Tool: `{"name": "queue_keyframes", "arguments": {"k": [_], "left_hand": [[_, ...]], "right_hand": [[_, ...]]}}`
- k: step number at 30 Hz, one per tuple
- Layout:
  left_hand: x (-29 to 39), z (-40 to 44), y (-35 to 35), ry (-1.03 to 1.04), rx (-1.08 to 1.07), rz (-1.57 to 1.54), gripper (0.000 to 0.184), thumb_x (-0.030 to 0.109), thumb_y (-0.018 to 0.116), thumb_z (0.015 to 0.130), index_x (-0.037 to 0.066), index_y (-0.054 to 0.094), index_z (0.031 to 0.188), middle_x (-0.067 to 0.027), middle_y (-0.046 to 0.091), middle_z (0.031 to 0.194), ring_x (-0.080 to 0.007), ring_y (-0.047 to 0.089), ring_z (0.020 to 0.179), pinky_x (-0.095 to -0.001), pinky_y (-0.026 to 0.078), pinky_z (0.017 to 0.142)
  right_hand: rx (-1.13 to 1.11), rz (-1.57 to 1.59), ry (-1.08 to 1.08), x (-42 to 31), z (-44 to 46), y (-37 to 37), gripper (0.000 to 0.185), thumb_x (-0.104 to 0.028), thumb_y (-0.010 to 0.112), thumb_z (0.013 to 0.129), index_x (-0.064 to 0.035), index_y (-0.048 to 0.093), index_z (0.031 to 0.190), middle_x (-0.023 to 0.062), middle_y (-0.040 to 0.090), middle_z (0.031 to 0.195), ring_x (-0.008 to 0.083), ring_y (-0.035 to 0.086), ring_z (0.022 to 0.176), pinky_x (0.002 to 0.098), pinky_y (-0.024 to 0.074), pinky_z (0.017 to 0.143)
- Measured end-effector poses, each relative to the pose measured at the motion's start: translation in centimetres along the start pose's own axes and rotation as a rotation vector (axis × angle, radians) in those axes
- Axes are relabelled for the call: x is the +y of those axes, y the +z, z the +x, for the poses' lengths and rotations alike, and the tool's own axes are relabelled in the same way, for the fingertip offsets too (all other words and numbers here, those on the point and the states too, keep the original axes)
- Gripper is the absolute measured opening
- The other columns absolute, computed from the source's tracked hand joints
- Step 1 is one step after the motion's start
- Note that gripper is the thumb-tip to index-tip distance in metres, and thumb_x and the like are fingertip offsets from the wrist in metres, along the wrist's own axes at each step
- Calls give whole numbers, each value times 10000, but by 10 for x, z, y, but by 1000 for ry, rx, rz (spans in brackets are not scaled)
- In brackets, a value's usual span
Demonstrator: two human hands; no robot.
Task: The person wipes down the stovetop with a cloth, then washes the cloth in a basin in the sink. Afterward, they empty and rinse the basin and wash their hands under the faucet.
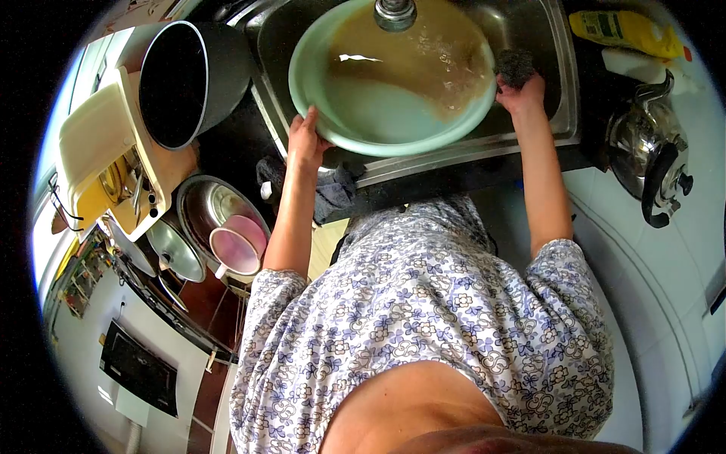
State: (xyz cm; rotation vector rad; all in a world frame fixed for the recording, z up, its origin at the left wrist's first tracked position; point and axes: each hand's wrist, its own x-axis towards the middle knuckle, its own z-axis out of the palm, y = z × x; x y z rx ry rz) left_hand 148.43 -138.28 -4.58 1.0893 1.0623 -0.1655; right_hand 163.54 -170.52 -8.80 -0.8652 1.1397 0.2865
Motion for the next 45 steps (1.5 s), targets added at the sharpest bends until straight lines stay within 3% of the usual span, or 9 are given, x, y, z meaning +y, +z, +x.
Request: {"name": "queue_keyframes", "arguments": {"k": [3,14,22,32,34,37,41,42,45], "left_hand": [[-35,39,-31,-24,8,21,330,262,426,895,-11,397,1078,-138,562,940,-222,596,737,-327,520,538],[6,26,-14,47,47,176,314,196,542,831,-15,425,1033,-157,565,913,-239,601,767,-335,523,596],[64,21,11,147,31,274,202,118,604,751,-17,498,859,-40,514,585,-93,435,392,-212,342,361],[124,-5,71,273,-116,419,259,200,680,731,42,487,662,-18,437,517,-103,448,378,-209,320,338],[142,-28,83,303,-178,440,252,214,684,732,42,509,675,-17,477,521,-104,484,387,-193,338,345],[161,-52,95,362,-198,554,159,207,611,801,59,561,770,8,515,531,-68,457,368,-164,324,325],[187,-61,94,398,-232,711,170,230,580,818,66,562,777,0,522,546,-82,455,373,-180,303,329],[192,-64,97,390,-247,734,174,232,574,819,64,562,778,-2,522,551,-85,453,376,-182,300,335],[202,-68,113,372,-264,859,197,242,592,796,59,547,738,-15,540,555,-91,495,401,-179,325,361]], "right_hand": [[-21,27,-25,-6,-33,11,247,-266,376,856,-122,567,915,46,564,838,213,522,730,434,423,675],[-158,115,-27,1,-7,2,262,-245,338,876,-96,542,948,46,573,881,210,543,775,345,456,671],[-141,300,-233,9,-19,25,283,-221,326,885,-76,556,963,51,578,911,211,548,809,353,453,689],[-108,288,-107,28,-8,-4,294,-226,352,888,-52,559,1004,70,581,986,240,552,882,385,449,768],[-139,216,63,44,-21,-10,278,-176,394,878,-39,517,1086,101,545,1064,239,530,963,368,426,848],[-616,-287,-234,97,-20,-36,313,-25,445,829,-13,469,1140,102,505,1128,213,481,1039,331,373,909],[-724,-658,-551,140,-53,-23,304,-15,454,822,-6,476,1125,100,508,1120,196,487,1027,306,380,892],[-751,-640,-510,151,-55,-19,286,-32,450,827,-8,486,1110,100,518,1101,194,498,1005,305,391,876],[-796,-271,53,181,-51,-7,245,-84,438,842,-15,516,1065,97,549,1042,188,533,941,303,424,827]]}}
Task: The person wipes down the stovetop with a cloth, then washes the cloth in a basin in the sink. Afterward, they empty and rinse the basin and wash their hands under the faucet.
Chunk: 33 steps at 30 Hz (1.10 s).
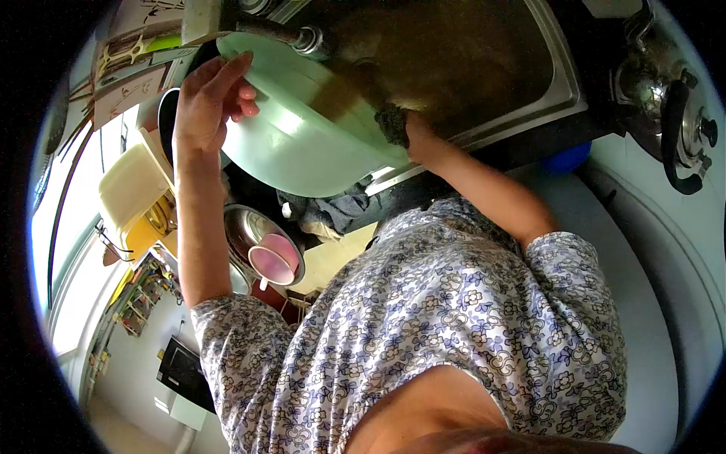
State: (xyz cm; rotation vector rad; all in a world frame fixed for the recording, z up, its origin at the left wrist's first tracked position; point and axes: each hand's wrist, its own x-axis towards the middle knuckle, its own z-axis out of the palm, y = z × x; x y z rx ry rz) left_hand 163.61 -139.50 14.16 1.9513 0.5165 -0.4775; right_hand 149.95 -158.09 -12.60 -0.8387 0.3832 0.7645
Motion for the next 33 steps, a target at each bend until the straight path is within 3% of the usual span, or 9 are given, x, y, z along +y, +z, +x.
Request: {"name": "queue_keyframes", "arguments": {"k": [6,9,12,15,19,21,23,27,33], "left_hand": [[8,12,5,70,-84,61,219,255,579,794,41,550,758,-20,556,584,-92,532,440,-178,337,381],[9,12,8,50,-112,9,215,254,576,796,46,548,750,-22,557,588,-95,538,447,-176,336,385],[6,14,5,41,-111,54,202,244,573,799,47,549,759,-24,557,587,-95,539,449,-180,340,389],[5,11,4,8,-99,19,197,241,576,800,50,546,760,-26,555,583,-97,537,448,-186,342,391],[3,-5,1,19,-41,-70,200,229,580,802,45,535,738,-28,548,569,-100,521,431,-188,341,395],[-4,-22,-2,42,10,-129,203,224,583,802,41,531,730,-29,544,558,-101,512,422,-187,341,397],[-30,-42,-3,58,81,-327,151,172,567,806,33,528,761,-48,544,538,-104,514,418,-183,348,381],[-96,-77,11,-54,17,-561,180,146,568,798,20,526,919,-33,586,677,-88,550,535,-204,437,456],[-132,-89,24,-97,153,-785,152,116,571,793,2,551,892,-59,598,732,-105,563,588,-207,449,548]], "right_hand": [[-53,393,296,14,13,3,249,-188,414,873,-27,575,974,92,609,924,174,601,813,298,490,729],[-139,207,229,11,7,6,398,-306,247,935,-64,436,1189,120,555,1083,190,559,966,335,422,881],[-122,297,277,-4,-2,15,466,-364,193,937,-55,426,1196,131,540,1109,183,547,996,337,413,896],[-22,420,268,-15,-11,25,320,-257,387,877,-19,568,991,116,605,936,200,605,817,328,498,704],[-23,-792,-383,-21,-24,-9,424,-279,378,877,1,408,1193,155,481,1155,255,498,1034,350,443,829],[-1,-1129,-464,-28,-13,-38,484,-292,374,877,3,325,1257,163,414,1228,276,438,1106,354,414,869],[421,64,220,-76,5,-18,425,-298,369,875,10,423,1164,153,488,1143,255,500,1025,345,439,826],[533,-98,4,-119,7,-26,314,-260,342,891,-13,522,960,93,572,870,185,560,738,342,458,668],[490,-57,42,-93,44,-63,392,-361,366,888,-30,550,991,61,602,871,190,571,732,357,470,677]]}}
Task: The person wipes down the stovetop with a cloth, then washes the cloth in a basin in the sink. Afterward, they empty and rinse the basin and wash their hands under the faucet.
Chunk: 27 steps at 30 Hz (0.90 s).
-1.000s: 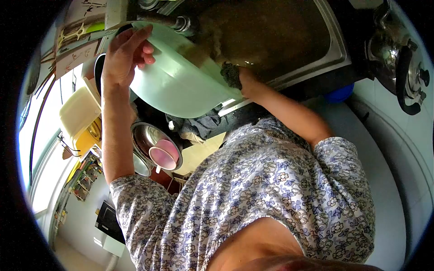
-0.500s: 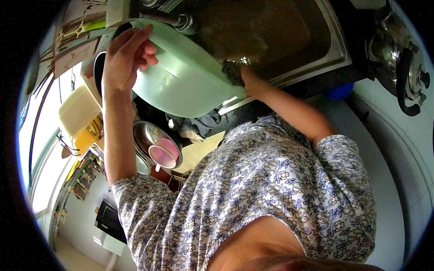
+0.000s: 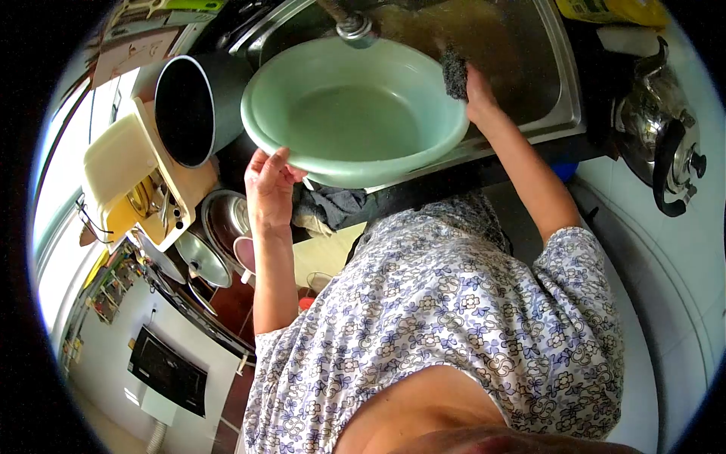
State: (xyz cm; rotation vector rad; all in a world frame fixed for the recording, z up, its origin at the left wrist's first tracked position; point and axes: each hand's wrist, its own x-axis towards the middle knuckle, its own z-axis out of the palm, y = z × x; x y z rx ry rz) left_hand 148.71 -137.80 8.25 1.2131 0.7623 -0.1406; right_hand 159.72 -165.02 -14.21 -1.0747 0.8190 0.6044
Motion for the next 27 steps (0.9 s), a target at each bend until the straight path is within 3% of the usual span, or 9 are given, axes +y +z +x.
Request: {"name": "queue_keyframes", "arguments": {"k": [2,5,8,14,17,21,25,27], "left_hand": [[10,-1,-4,2,-80,46,183,124,574,798,1,543,929,-48,601,779,-102,568,643,-202,460,592],[21,-1,6,12,-56,97,134,116,535,805,4,545,878,-68,607,698,-129,584,588,-217,464,556],[14,2,3,16,-40,77,115,101,514,794,4,545,847,-81,606,655,-151,588,554,-226,457,526],[-1,1,-7,20,-58,44,131,114,514,790,0,546,847,-78,599,665,-162,584,580,-242,458,530],[-19,4,-16,91,-61,-120,127,110,502,790,11,545,858,-84,600,749,-164,579,626,-258,451,529],[-42,5,-14,75,23,-237,96,101,480,792,33,528,841,-48,565,792,-144,526,632,-274,434,547],[-54,5,-11,57,91,-286,91,133,484,798,48,515,809,-29,543,745,-138,496,605,-259,421,552],[-58,3,-12,68,93,-297,122,159,487,808,41,516,821,-35,543,744,-138,491,592,-261,423,553]], "right_hand": [[39,-28,85,-8,-12,11,374,-346,371,888,-37,561,977,57,605,860,183,575,721,344,477,652],[19,-34,158,-9,-19,15,356,-342,372,886,-56,578,938,56,606,836,190,574,705,348,477,641],[-54,109,101,-12,-24,15,290,-233,344,890,-48,568,887,60,595,815,171,582,731,327,484,670],[42,104,38,-25,-21,12,276,-228,351,883,-61,570,873,46,603,828,167,582,754,319,488,685],[112,293,-29,-38,-19,9,285,-235,336,885,-61,561,894,60,599,869,196,580,783,344,487,689],[246,305,-9,-68,-22,-7,337,-324,312,872,-136,518,1063,62,525,1030,250,491,893,498,348,849],[179,338,-26,-82,-24,-27,375,-352,318,861,-148,480,1131,72,497,1080,260,409,1023,540,229,923],[123,302,-2,-81,-18,-40,405,-385,337,870,-164,405,1203,90,410,1185,286,360,1099,535,297,892]]}}
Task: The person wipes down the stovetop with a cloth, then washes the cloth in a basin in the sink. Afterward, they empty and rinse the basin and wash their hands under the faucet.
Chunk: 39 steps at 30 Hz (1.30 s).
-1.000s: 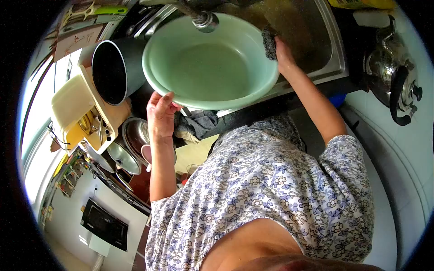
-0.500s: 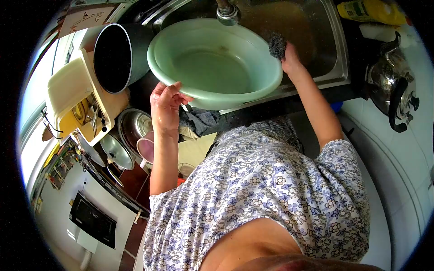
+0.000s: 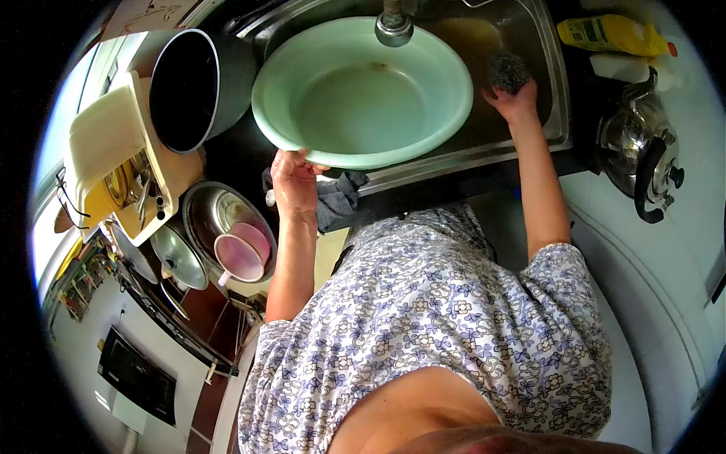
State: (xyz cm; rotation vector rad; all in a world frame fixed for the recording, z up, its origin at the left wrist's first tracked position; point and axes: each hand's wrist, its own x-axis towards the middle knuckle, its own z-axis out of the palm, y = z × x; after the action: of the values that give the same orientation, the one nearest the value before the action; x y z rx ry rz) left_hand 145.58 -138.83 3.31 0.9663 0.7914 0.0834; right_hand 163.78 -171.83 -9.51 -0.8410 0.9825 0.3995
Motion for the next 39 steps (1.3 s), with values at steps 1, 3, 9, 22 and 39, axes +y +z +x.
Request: {"name": "queue_keyframes", "arguments": {"k": [1,3,9,22,39], "left_hand": [[1,0,-1,9,-35,38,144,177,494,809,35,515,827,-40,546,740,-142,498,583,-261,430,554],[8,1,-1,25,-106,125,191,212,506,812,24,513,840,-51,552,733,-149,511,565,-262,443,555],[70,1,68,-58,-164,543,220,189,571,792,-29,547,801,-126,618,673,-160,611,568,-217,435,506],[45,68,102,-93,-283,676,243,206,513,791,-24,517,870,-117,603,648,-173,593,549,-232,404,482],[1,5,-16,-158,-52,297,174,128,495,816,4,508,937,-60,584,738,-131,566,610,-232,457,571]], "right_hand": [[-27,-17,17,3,6,-5,431,-401,347,875,-171,368,1238,99,367,1237,299,336,1137,533,331,877],[-123,-143,122,21,26,-13,424,-370,379,874,-148,366,1235,97,401,1207,301,372,1108,537,352,866],[-276,-913,154,85,-7,13,393,-272,496,820,-53,386,1128,150,480,1068,241,489,956,392,423,774],[13,-887,-184,102,10,-10,385,-246,537,786,16,502,1066,134,552,985,222,513,887,335,395,780],[54,-1035,-1092,49,-78,34,416,-215,614,703,-76,471,1068,132,478,1001,263,529,842,370,432,714]]}}
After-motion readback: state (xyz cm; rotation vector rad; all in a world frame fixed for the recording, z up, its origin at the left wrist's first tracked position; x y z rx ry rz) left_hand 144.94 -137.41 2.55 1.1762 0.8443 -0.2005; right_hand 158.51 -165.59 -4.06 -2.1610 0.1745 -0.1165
